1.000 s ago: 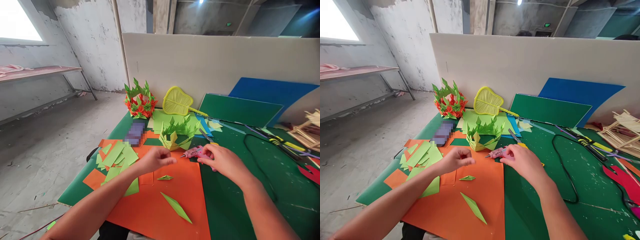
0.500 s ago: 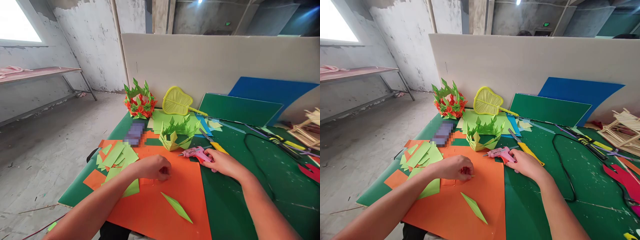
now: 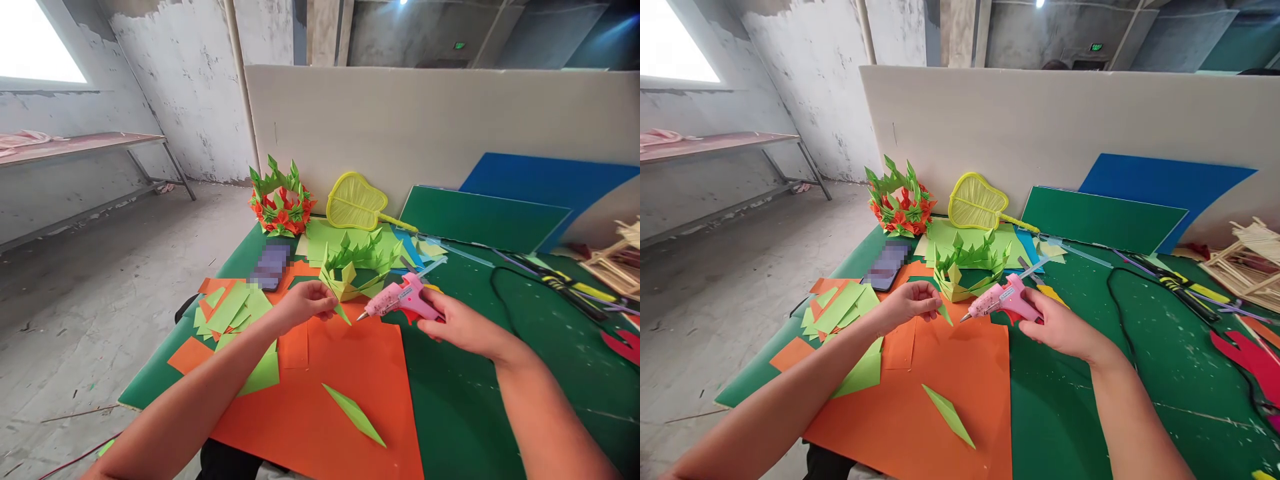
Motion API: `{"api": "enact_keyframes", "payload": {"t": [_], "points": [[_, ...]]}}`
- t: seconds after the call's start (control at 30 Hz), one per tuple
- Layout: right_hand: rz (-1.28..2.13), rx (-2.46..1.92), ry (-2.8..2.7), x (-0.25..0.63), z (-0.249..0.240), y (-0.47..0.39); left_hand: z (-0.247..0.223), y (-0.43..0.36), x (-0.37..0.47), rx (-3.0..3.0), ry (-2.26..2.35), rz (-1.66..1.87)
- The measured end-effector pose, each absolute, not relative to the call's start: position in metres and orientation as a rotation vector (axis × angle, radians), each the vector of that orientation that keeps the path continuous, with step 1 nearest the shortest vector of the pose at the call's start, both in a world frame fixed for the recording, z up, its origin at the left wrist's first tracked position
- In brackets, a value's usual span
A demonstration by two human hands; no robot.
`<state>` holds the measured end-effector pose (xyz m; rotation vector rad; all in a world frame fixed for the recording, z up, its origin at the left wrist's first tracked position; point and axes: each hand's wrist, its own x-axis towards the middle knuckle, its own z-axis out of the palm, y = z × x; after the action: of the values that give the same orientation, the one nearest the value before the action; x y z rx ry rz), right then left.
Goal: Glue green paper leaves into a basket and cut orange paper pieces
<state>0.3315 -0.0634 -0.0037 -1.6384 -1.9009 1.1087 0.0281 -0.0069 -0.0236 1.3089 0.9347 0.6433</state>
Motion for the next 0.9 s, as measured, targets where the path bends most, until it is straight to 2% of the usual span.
{"api": "enact_keyframes", "payload": {"t": [0.47, 0.9], "points": [[0.490, -1.791, -1.910, 0.298, -0.008, -0.061, -0.028, -0.007, 0.029, 1.278, 1.010, 0.679], [0.428, -1.800, -1.955, 0.296, -0.017, -0.061, -0.027, -0.008, 0.030, 1.196, 0.991, 0.673]]}}
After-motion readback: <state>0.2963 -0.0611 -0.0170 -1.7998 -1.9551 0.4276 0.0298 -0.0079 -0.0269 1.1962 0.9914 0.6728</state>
